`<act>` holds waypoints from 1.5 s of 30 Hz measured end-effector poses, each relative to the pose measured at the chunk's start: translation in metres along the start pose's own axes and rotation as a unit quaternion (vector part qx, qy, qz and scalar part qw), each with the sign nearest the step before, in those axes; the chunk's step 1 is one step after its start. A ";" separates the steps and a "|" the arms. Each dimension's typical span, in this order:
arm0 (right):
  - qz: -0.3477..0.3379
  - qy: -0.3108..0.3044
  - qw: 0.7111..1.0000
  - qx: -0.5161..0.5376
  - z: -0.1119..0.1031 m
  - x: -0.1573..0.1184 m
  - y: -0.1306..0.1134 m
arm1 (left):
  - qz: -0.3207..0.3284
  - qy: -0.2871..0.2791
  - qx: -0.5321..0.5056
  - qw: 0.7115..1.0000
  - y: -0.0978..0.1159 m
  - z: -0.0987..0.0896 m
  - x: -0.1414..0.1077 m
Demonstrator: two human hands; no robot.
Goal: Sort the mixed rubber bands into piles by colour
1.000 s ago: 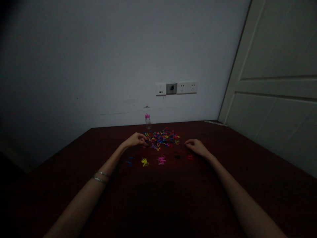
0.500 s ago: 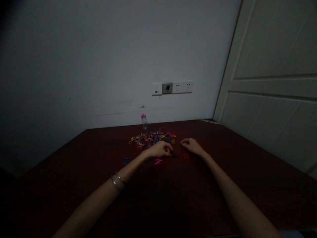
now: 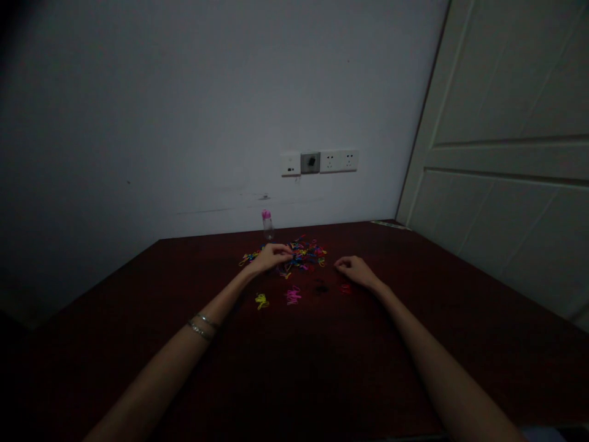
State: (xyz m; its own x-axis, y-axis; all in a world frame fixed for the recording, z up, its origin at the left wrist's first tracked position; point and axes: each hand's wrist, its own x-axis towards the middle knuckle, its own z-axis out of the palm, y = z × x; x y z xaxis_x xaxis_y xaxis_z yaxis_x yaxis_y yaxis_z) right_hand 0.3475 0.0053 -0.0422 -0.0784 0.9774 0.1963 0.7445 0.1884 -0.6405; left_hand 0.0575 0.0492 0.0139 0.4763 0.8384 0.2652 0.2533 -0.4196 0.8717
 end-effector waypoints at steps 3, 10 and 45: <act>-0.003 -0.001 1.000 -0.005 0.000 -0.001 -0.002 | -0.044 0.127 -0.035 0.990 -0.021 -0.034 -0.002; -0.044 0.018 0.998 -0.051 -0.001 -0.002 -0.009 | -0.118 0.290 -0.169 0.934 -0.069 -0.106 -0.030; -0.069 -0.053 0.988 -0.130 -0.010 0.017 -0.024 | -0.113 0.293 0.054 0.948 -0.098 -0.126 -0.049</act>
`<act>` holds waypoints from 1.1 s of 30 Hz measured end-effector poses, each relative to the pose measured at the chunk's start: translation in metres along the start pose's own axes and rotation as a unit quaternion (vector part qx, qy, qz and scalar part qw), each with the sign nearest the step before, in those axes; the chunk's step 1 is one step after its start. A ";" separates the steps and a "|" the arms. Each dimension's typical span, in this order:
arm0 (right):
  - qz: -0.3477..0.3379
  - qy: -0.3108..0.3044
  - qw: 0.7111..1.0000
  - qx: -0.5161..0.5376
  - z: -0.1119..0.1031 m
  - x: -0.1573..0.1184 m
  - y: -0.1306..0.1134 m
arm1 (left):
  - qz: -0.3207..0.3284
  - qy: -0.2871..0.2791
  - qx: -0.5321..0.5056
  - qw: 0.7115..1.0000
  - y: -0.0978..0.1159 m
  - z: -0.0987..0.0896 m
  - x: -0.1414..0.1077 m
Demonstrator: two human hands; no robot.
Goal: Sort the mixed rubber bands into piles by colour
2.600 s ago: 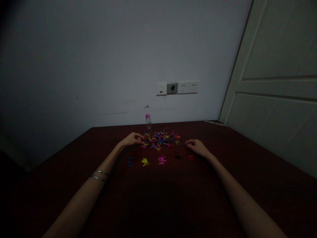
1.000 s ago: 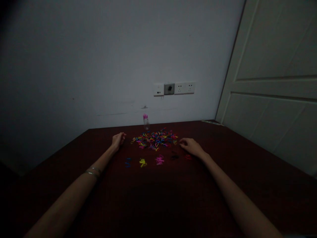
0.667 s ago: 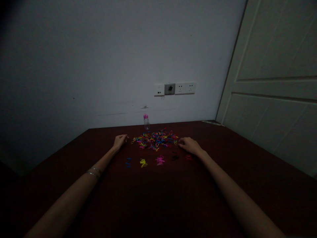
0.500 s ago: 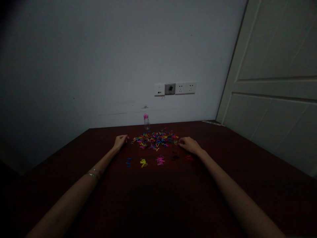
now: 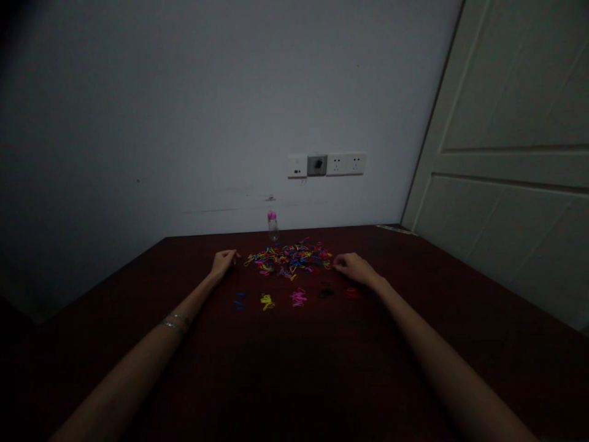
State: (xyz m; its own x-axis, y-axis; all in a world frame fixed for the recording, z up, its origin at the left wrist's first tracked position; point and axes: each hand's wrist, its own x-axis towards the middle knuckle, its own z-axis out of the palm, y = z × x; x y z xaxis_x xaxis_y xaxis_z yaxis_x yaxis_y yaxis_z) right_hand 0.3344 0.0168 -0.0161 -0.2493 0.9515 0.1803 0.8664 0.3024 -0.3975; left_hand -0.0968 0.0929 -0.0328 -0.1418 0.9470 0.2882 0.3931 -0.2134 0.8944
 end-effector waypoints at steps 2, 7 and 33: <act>0.002 0.002 1.000 0.010 -0.002 -0.004 0.000 | -0.002 -0.001 0.000 1.000 0.002 0.000 -0.001; 0.017 0.009 0.998 0.056 -0.008 -0.022 0.004 | -0.005 -0.005 0.005 1.000 0.005 0.000 -0.003; 0.056 0.078 0.991 0.098 -0.007 -0.026 0.030 | 0.002 0.004 0.012 1.000 0.001 0.001 -0.002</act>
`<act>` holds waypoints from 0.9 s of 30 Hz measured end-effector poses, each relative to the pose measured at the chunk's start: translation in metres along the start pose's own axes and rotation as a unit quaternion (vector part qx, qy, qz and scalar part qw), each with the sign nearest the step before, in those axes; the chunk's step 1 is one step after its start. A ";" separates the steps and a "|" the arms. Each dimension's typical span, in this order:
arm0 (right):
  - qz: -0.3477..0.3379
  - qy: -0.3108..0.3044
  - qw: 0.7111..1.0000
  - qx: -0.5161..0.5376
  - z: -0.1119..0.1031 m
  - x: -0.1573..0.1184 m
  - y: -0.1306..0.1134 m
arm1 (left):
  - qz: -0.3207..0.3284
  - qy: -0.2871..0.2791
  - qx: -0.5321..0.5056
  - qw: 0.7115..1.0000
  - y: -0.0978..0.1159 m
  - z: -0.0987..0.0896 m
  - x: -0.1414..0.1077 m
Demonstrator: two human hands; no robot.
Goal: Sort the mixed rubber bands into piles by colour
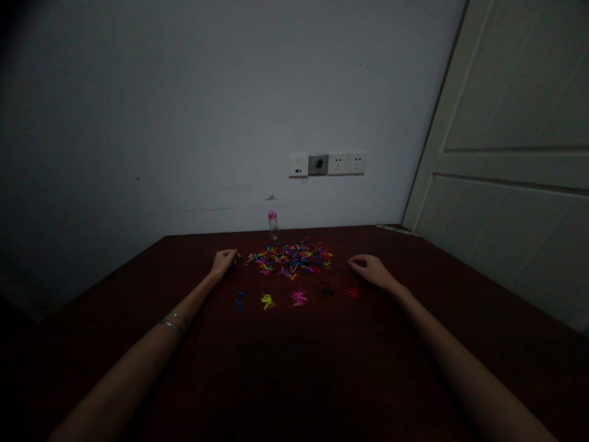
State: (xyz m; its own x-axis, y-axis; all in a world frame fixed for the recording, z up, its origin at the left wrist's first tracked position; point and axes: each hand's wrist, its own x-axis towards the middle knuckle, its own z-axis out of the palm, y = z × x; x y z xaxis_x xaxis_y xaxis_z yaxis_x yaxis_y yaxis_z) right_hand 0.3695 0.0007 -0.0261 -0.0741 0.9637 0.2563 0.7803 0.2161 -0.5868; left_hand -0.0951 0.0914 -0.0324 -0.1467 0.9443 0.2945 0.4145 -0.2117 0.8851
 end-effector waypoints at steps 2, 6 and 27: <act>-0.031 0.025 0.998 -0.040 0.009 0.009 0.004 | 0.005 0.000 -0.001 1.000 0.000 0.000 0.000; -0.077 0.020 0.991 -0.105 0.026 0.020 0.011 | 0.008 -0.009 0.000 1.000 0.000 -0.001 -0.001; -0.054 0.025 0.983 -0.173 0.041 0.020 0.019 | 0.031 0.017 0.090 0.995 0.010 0.003 -0.006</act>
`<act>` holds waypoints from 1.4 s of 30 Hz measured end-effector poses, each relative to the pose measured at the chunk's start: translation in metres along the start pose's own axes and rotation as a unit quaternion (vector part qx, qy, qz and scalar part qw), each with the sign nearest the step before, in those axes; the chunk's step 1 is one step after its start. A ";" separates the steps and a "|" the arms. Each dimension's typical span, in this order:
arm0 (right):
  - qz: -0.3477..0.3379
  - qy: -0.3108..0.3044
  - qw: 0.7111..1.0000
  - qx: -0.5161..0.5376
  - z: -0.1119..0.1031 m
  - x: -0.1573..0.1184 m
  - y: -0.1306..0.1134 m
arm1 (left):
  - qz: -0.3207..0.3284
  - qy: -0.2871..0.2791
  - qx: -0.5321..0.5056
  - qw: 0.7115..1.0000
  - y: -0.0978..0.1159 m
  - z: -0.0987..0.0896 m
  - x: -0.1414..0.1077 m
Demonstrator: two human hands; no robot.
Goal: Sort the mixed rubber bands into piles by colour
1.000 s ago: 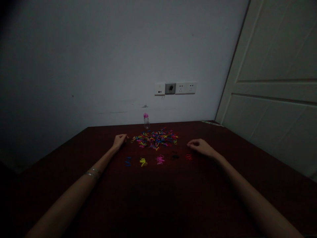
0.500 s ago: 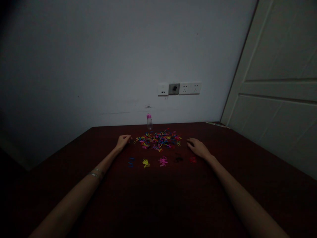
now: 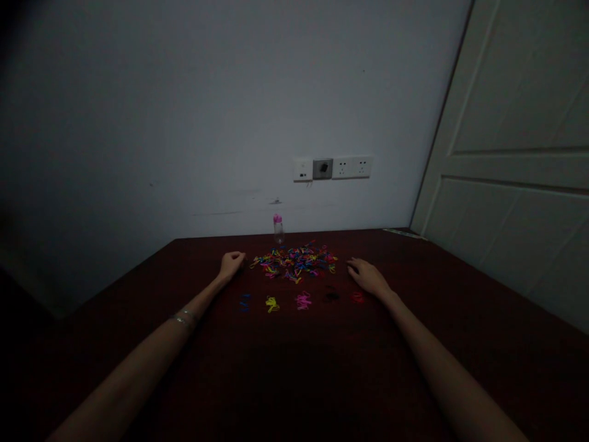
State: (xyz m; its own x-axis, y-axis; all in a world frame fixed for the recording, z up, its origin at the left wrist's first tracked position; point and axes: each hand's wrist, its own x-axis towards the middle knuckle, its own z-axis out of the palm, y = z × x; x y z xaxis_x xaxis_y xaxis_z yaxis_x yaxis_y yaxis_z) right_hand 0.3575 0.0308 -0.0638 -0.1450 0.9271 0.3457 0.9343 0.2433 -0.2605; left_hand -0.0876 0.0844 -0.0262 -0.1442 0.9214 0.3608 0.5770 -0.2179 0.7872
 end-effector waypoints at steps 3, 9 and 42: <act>-0.002 0.006 1.000 0.003 -0.001 0.000 -0.002 | 0.052 -0.027 0.029 0.998 0.016 0.008 -0.003; 0.005 0.006 1.000 0.001 -0.002 -0.001 -0.003 | 0.176 -0.295 0.090 0.935 0.079 0.036 -0.028; 0.015 0.002 1.000 -0.004 -0.005 -0.002 -0.010 | 0.290 -0.294 0.333 0.848 0.117 0.076 -0.067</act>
State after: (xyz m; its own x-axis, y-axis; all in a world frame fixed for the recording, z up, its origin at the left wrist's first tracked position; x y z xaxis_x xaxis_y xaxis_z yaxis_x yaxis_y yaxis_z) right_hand 0.3503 0.0248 -0.0570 -0.1167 0.9328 0.3411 0.9408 0.2138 -0.2629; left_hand 0.0505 0.0211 0.0036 0.6310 0.7658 0.1242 0.7685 -0.6389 0.0348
